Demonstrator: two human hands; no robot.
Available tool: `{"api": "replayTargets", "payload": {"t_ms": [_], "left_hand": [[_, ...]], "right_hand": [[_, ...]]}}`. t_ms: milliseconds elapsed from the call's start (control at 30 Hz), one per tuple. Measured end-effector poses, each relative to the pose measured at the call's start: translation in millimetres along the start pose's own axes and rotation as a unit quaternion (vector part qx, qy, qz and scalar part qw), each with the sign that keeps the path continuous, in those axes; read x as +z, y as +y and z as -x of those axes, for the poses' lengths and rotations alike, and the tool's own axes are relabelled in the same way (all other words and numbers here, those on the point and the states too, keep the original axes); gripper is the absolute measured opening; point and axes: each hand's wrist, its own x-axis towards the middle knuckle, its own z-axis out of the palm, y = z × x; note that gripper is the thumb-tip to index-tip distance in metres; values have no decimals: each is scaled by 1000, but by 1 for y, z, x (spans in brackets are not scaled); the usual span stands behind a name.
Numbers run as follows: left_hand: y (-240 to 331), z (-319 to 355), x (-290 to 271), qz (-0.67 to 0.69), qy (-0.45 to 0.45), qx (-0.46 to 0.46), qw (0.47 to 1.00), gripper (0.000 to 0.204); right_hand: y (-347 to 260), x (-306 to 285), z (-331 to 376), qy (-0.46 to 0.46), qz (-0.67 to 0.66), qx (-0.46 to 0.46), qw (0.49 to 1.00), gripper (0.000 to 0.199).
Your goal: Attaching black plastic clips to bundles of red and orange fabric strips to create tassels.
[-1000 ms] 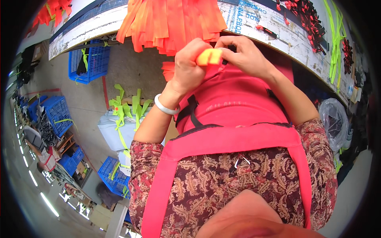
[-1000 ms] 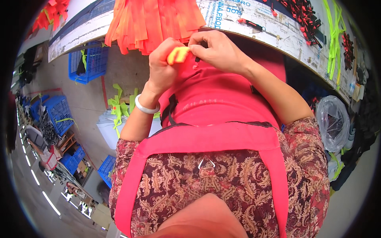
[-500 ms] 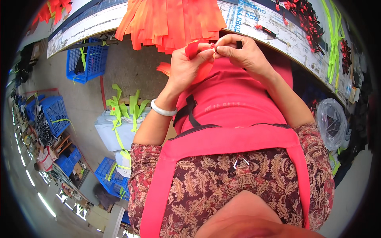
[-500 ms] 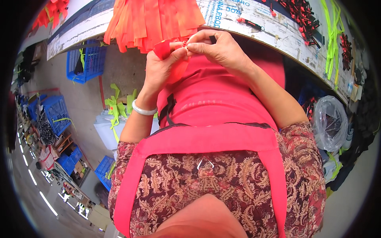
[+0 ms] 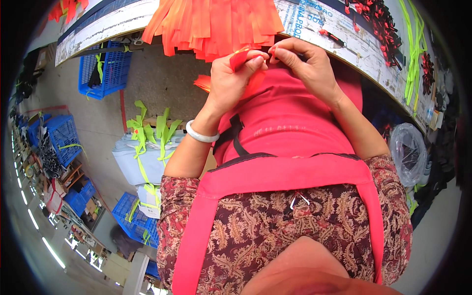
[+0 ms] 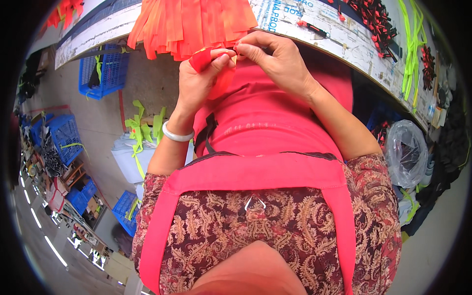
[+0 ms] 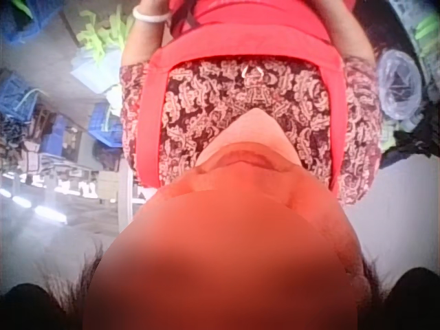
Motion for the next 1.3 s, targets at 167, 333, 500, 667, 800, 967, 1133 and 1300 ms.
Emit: {"api": "replayTargets", "payload": {"t_ms": [167, 333, 500, 667, 800, 967, 1133, 1300], "left_hand": [[4, 2, 3, 47, 12, -17, 999, 15], [-5, 4, 8, 63, 32, -33, 997, 14], [-14, 3, 13, 134, 75, -83, 985, 15], [-12, 2, 9, 145, 76, -122, 979, 16], [-14, 4, 8, 127, 81, -119, 981, 16], [-11, 1, 6, 111, 53, -70, 990, 16], [-5, 2, 4, 81, 20, -78, 993, 15], [2, 2, 3, 28, 13, -70, 997, 14]], "right_hand": [[-8, 1, 0, -11, 40, 16, 999, 17], [-4, 12, 5, 13, 6, 122, 992, 16], [-3, 16, 8, 17, -9, 57, 998, 16], [6, 12, 10, 16, 94, -15, 995, 18], [7, 14, 9, 14, 50, 2, 999, 15], [-13, 8, 7, 34, -65, 37, 997, 14], [-17, 3, 7, 57, -65, 46, 995, 16], [-18, 4, 7, 58, -54, 45, 996, 16]]}}
